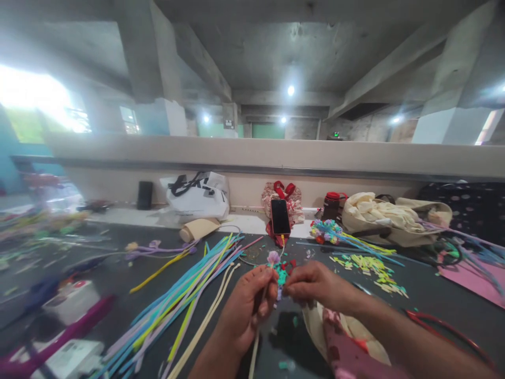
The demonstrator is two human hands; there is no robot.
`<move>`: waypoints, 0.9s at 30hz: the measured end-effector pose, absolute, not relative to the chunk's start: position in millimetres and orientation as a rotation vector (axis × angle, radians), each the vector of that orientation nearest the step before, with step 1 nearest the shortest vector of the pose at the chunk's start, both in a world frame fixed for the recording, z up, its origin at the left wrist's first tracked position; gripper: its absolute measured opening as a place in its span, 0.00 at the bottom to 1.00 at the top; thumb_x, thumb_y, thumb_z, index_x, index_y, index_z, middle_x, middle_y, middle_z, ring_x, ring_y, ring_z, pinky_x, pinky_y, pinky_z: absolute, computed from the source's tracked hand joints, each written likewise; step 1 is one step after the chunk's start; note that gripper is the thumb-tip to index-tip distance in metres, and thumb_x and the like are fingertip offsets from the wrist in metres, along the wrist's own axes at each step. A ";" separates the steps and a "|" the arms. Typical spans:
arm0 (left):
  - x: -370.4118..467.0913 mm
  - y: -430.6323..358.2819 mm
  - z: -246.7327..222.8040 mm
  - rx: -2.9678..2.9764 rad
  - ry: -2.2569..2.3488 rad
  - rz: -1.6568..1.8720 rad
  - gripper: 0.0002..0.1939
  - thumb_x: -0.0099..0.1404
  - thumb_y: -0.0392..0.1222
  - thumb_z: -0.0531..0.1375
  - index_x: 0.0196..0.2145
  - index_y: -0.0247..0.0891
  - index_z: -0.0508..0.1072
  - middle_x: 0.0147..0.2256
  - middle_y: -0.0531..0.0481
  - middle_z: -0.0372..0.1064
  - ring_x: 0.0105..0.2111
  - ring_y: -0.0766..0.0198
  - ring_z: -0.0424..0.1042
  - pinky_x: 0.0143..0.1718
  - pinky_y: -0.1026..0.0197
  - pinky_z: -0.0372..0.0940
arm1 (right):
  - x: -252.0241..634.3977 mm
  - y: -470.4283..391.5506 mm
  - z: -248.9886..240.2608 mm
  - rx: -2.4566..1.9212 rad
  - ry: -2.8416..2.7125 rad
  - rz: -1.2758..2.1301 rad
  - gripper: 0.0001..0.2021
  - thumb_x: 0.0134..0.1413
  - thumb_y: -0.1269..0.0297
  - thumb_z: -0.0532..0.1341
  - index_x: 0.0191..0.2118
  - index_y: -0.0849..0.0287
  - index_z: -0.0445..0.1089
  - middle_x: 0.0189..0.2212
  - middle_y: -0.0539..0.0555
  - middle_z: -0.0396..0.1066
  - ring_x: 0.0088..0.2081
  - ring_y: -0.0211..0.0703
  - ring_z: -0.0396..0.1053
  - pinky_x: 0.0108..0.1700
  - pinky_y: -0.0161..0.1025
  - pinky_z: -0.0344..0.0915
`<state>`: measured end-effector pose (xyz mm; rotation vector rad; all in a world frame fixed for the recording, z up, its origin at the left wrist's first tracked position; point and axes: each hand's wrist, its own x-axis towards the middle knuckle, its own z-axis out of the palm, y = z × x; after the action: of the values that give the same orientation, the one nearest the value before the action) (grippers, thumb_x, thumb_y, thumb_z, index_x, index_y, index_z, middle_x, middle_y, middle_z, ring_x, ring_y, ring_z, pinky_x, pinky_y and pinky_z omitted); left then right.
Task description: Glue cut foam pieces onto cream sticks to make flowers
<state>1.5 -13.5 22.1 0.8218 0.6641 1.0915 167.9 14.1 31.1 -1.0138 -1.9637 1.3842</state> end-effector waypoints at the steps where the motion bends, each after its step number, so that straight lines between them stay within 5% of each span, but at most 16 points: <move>1: 0.6 -12.6 22.7 0.792 0.651 1.134 0.09 0.51 0.44 0.58 0.24 0.35 0.65 0.15 0.60 0.59 0.08 0.81 0.49 0.09 0.76 0.38 | 174.0 15.9 31.3 -1.051 -1.922 1.345 0.11 0.45 0.59 0.60 0.27 0.62 0.72 0.15 0.46 0.63 0.18 0.31 0.59 0.20 0.28 0.54; 11: -3.4 -5.5 23.1 0.632 0.713 1.338 0.09 0.49 0.44 0.60 0.26 0.35 0.66 0.16 0.60 0.59 0.09 0.80 0.49 0.07 0.75 0.40 | 245.3 27.9 46.0 -1.197 -1.725 1.172 0.16 0.49 0.56 0.57 0.35 0.64 0.72 0.23 0.50 0.67 0.22 0.33 0.61 0.22 0.30 0.55; 15: -1.1 -7.0 21.5 0.699 0.759 1.337 0.09 0.48 0.43 0.60 0.25 0.34 0.67 0.16 0.60 0.60 0.10 0.80 0.51 0.08 0.76 0.40 | 245.4 21.8 63.5 -1.215 -2.018 0.834 0.15 0.51 0.57 0.54 0.34 0.61 0.73 0.25 0.51 0.68 0.24 0.36 0.62 0.23 0.31 0.56; 20: -0.9 -6.2 19.6 0.691 0.782 1.321 0.10 0.47 0.43 0.61 0.26 0.35 0.67 0.17 0.60 0.60 0.10 0.80 0.51 0.08 0.76 0.40 | 254.4 20.3 85.4 -1.301 -2.211 0.323 0.12 0.49 0.59 0.56 0.31 0.59 0.75 0.29 0.53 0.71 0.31 0.41 0.66 0.33 0.35 0.59; 27: 1.2 -6.6 17.8 0.711 0.812 1.309 0.11 0.47 0.45 0.61 0.25 0.35 0.67 0.16 0.60 0.60 0.10 0.81 0.50 0.08 0.76 0.41 | 302.2 32.6 93.3 -1.624 -2.205 0.279 0.16 0.42 0.57 0.59 0.37 0.58 0.73 0.32 0.52 0.73 0.32 0.44 0.68 0.32 0.36 0.61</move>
<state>1.2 -6.6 17.8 0.7113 0.8124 1.3090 302.2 32.6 93.3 -1.6243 -2.2051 0.2790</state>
